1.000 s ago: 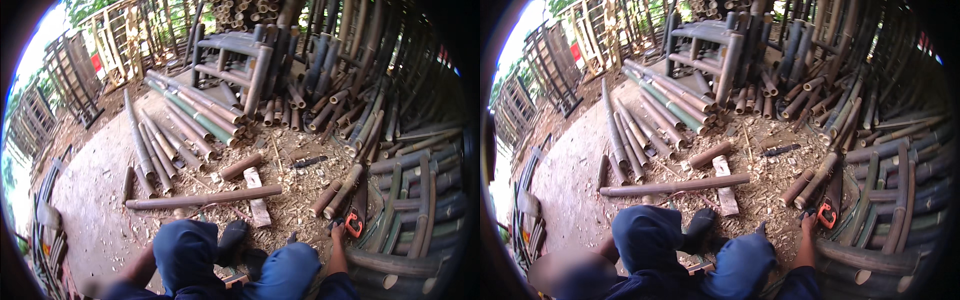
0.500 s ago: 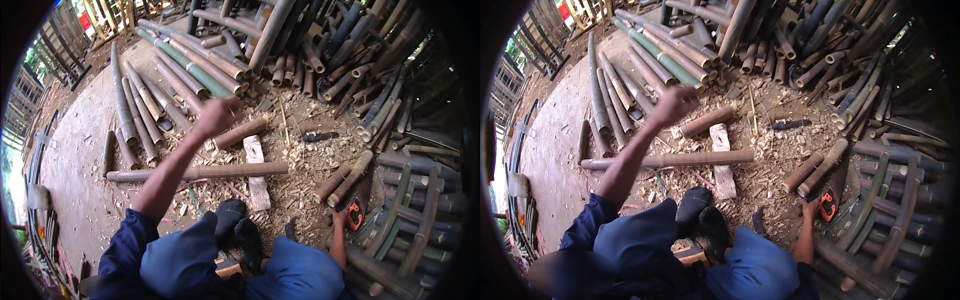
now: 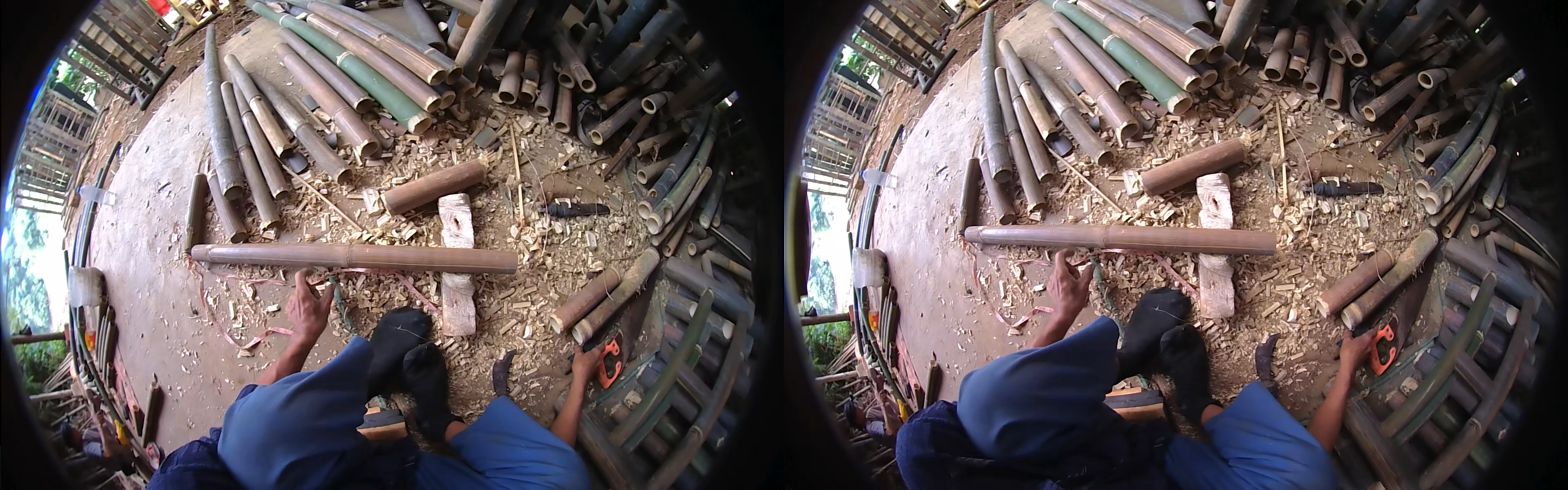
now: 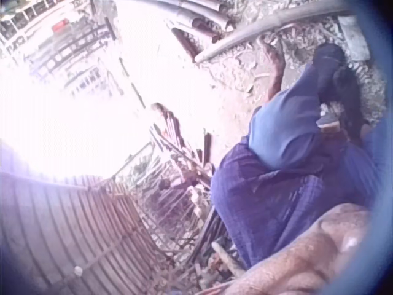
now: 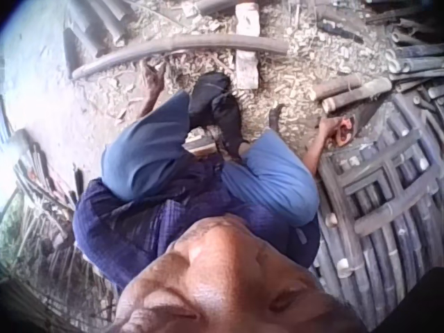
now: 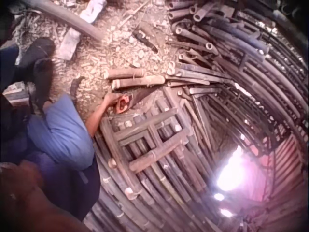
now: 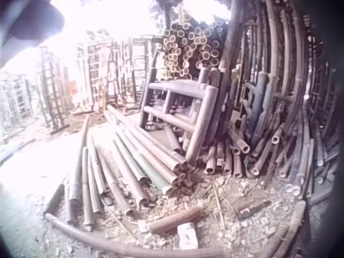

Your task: The person whittles and shapes bamboo poles using a knife, including cutting notches and scraping the surface, while sitting on a ground covered in wood shavings.

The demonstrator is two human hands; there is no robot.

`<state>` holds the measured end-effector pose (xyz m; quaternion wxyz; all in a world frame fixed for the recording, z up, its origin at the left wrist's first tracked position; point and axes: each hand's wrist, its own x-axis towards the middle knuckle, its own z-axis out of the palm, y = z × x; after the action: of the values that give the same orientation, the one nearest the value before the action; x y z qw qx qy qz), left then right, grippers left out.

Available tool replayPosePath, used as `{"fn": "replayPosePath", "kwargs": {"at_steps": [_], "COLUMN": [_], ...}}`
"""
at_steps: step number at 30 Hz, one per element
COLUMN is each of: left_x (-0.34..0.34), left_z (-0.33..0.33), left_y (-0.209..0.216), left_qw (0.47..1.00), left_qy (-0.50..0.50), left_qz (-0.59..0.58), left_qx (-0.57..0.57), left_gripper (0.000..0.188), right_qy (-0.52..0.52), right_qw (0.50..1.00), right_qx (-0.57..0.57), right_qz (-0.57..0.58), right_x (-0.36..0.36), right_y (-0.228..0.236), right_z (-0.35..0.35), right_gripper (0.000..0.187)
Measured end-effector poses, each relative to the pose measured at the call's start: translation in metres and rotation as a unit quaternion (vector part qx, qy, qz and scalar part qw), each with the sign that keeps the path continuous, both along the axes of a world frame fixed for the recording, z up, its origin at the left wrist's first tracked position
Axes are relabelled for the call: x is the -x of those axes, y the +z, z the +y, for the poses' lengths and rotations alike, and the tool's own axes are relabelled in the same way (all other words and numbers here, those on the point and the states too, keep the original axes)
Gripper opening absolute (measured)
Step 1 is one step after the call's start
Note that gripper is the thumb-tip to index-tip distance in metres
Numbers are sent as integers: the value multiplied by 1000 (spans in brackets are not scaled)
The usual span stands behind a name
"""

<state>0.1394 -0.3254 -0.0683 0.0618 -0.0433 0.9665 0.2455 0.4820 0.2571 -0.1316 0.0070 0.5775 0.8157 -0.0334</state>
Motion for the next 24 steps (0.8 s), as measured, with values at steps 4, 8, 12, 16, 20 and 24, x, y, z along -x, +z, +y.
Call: {"fn": "replayPosePath", "kwargs": {"at_steps": [4,8,12,16,20,24], "left_x": [14,2,-49,-42,60,81], "left_z": [-24,-54,-273,-349,-174,55], "left_y": [-46,-36,-54,22,48,67], "left_qw": [999,993,942,903,983,923], "left_qy": [-47,-75,-144,138,-114,-382], "left_qz": [8,-74,-72,-79,133,22], "left_qx": [24,61,293,399,48,30], "left_gripper": [32,29,26,51,70,75], "right_qy": [-7,-112,-215,-145,-65,-21], "right_qw": [998,944,817,818,821,770], "right_qx": [18,154,266,137,222,361], "right_qz": [55,269,465,540,522,526], "right_x": [-6,-36,-35,-8,36,108], "right_y": [9,30,61,72,67,95], "right_z": [9,6,-41,-110,-144,-198], "right_gripper": [76,71,66,57,43,39]}}
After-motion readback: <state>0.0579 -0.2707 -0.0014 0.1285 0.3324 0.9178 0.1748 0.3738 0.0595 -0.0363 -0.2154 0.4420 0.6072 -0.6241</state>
